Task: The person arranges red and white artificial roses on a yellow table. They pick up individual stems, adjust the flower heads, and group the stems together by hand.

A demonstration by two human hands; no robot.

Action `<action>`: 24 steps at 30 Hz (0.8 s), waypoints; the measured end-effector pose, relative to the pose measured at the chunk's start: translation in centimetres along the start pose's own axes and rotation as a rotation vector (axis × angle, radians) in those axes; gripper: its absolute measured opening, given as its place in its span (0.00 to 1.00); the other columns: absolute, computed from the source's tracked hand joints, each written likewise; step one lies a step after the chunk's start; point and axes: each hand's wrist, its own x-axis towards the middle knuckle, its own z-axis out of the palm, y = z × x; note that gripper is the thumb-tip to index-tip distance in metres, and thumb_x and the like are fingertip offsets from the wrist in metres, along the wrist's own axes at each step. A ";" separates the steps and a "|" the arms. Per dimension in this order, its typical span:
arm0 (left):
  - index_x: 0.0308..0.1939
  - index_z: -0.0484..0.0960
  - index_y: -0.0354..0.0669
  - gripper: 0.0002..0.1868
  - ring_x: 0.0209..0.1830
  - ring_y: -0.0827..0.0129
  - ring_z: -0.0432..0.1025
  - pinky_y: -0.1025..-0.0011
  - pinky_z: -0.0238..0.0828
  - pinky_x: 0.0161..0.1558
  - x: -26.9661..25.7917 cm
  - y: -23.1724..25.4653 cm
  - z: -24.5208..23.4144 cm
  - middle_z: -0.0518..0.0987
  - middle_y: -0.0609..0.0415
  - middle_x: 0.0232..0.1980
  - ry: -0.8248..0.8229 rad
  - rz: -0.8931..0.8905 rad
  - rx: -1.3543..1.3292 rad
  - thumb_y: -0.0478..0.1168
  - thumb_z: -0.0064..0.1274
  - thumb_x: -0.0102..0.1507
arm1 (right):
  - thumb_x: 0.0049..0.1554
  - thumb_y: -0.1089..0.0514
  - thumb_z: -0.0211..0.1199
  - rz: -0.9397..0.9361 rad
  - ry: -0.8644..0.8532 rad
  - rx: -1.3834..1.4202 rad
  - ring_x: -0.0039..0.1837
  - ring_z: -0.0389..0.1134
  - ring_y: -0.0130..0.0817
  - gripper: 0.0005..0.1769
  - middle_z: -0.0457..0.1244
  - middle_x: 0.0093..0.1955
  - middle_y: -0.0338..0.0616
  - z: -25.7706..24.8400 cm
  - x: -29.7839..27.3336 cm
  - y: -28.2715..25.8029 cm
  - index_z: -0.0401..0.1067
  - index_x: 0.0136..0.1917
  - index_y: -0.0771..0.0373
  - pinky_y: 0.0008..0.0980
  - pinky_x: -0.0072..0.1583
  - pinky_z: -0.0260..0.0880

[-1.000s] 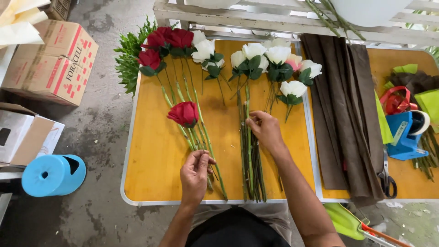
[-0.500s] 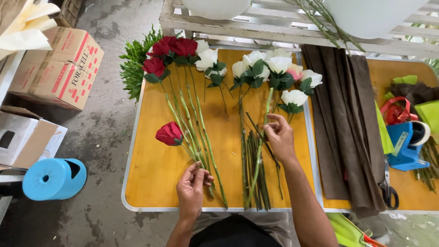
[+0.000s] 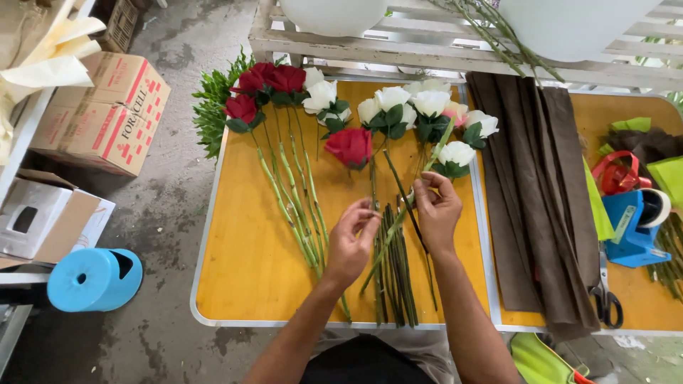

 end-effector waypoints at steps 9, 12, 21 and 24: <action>0.42 0.83 0.35 0.05 0.29 0.71 0.77 0.72 0.79 0.39 5.1 -0.1 6.1 0.82 0.47 0.30 0.057 0.026 -0.277 0.32 0.53 0.69 | 0.65 0.68 0.62 -0.098 0.122 0.144 0.36 0.73 0.35 0.15 0.65 0.46 0.47 -0.7 -0.7 -1.8 0.61 0.62 0.68 0.27 0.37 0.76; 0.41 0.82 0.35 0.06 0.28 0.71 0.76 0.73 0.79 0.35 4.7 0.0 4.6 0.82 0.47 0.28 0.097 0.052 -0.212 0.33 0.52 0.70 | 0.65 0.68 0.59 -0.006 0.227 0.260 0.37 0.72 0.34 0.16 0.68 0.47 0.49 -2.2 0.7 -2.9 0.63 0.66 0.67 0.27 0.39 0.75; 0.43 0.89 0.55 0.05 0.69 0.36 0.66 0.52 0.70 0.64 6.0 -6.2 4.6 0.65 0.29 0.74 0.062 -0.117 0.174 0.43 0.60 0.65 | 0.65 0.67 0.55 0.104 0.132 0.441 0.34 0.70 0.33 0.16 0.70 0.46 0.53 -4.4 -0.1 -7.9 0.69 0.66 0.68 0.27 0.36 0.71; 0.43 0.88 0.44 0.07 0.75 0.25 0.53 0.38 0.49 0.73 4.4 -2.8 5.1 0.57 0.22 0.76 0.111 -0.004 0.187 0.40 0.58 0.65 | 0.65 0.69 0.56 0.028 0.071 0.418 0.32 0.69 0.35 0.16 0.68 0.43 0.54 -4.7 -1.2 -7.7 0.67 0.66 0.68 0.29 0.34 0.70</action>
